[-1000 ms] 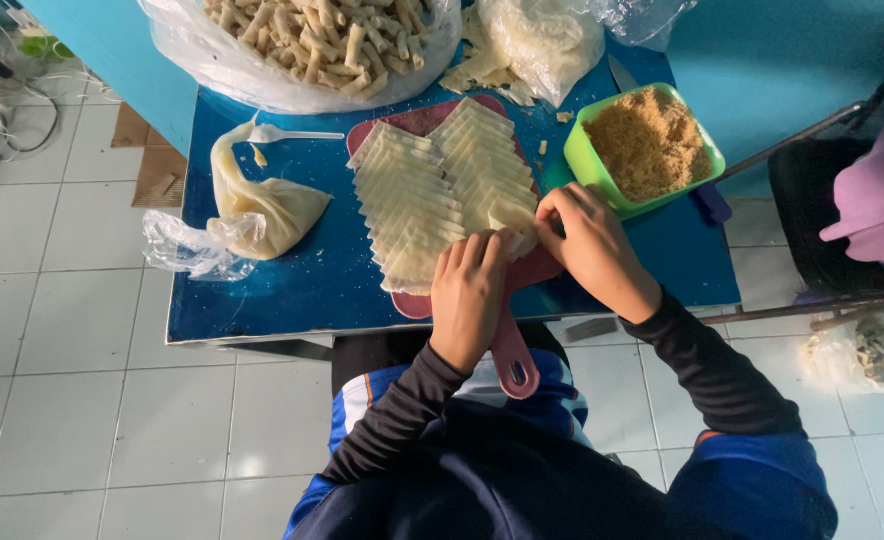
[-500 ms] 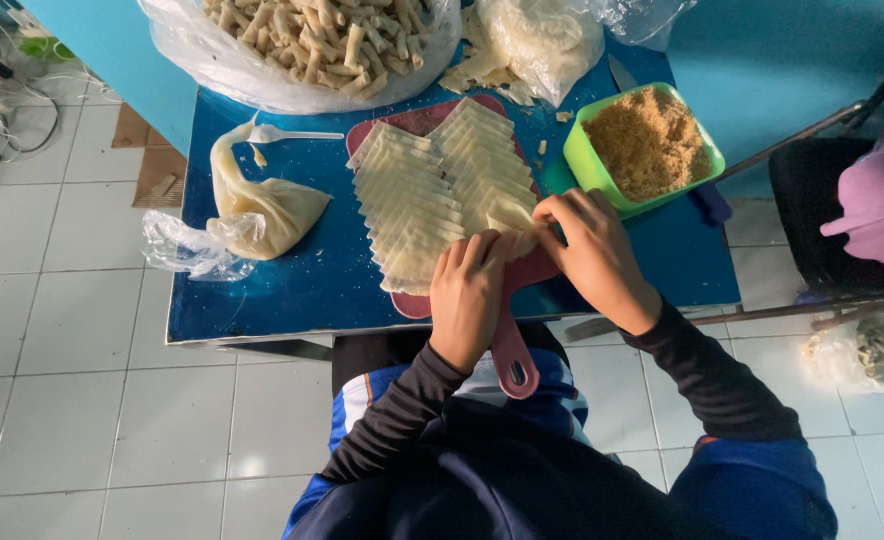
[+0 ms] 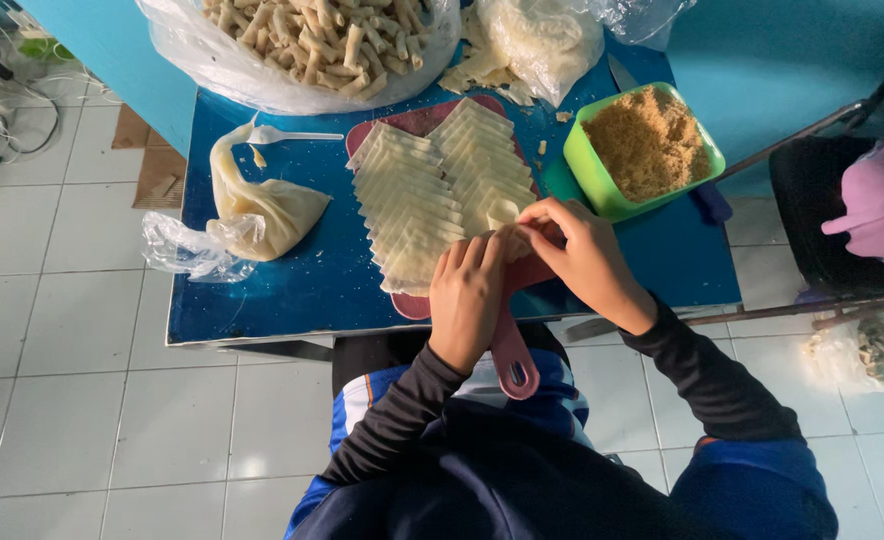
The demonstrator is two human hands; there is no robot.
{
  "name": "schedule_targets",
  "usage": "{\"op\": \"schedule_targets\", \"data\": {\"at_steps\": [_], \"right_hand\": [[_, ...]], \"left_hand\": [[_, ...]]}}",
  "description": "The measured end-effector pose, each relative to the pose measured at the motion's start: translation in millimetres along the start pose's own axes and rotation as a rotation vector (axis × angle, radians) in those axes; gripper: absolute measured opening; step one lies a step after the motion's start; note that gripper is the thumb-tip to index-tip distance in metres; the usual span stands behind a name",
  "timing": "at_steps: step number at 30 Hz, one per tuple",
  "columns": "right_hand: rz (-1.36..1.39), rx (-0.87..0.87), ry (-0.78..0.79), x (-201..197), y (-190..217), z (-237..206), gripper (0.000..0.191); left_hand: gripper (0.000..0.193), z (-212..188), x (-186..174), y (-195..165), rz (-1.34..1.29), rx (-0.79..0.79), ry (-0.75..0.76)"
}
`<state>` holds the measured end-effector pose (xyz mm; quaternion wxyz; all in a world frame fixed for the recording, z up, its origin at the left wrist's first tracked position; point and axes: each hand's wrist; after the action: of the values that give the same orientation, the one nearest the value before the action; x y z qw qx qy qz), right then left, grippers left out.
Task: The person places thin dough wrappers on a pink board, folds and pleats them by hand into layered shapes, and arranges the folded pieces in rows on the board. They occasionally use a spoon to scoop brown filling from a green container and handle dough from a plastic bag.
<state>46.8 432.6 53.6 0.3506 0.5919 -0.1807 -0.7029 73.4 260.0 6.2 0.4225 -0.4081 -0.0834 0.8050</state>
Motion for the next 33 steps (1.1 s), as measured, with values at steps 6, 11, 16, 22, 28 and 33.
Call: {"op": "schedule_targets", "data": {"at_steps": [6,11,16,22,28,33], "right_hand": [[-0.164,-0.290,-0.064,3.7,-9.7,-5.0,0.020],[-0.190,-0.391,-0.043,2.7,-15.0,-5.5,0.021],[-0.218,-0.414,0.005,-1.9,-14.6,-4.2,0.031],[-0.246,-0.442,0.088,-8.9,-13.4,-0.4,0.032],[-0.280,-0.530,0.055,-9.1,-12.6,2.5,0.028],[-0.293,-0.503,0.036,-6.1,-19.3,11.1,0.018]], "left_hand": [[0.041,-1.6,2.8,2.5,-0.039,-0.049,0.025],[0.041,-1.1,0.7,6.1,-0.034,-0.011,0.033],[0.029,2.4,-1.9,9.2,-0.033,-0.002,0.048],[0.018,5.1,-14.8,23.1,-0.078,0.107,0.168],[0.013,9.8,-4.1,23.6,0.041,0.112,0.071],[0.010,17.1,6.9,25.5,-0.039,-0.041,0.010]]}}
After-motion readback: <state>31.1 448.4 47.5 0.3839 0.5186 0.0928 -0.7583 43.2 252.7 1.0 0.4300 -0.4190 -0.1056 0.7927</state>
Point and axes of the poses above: each hand's wrist, its own z-axis towards the middle knuckle, its own x-axis out of the palm, y = z × x, and after that the axes turned 5 degrees about x, right-handed
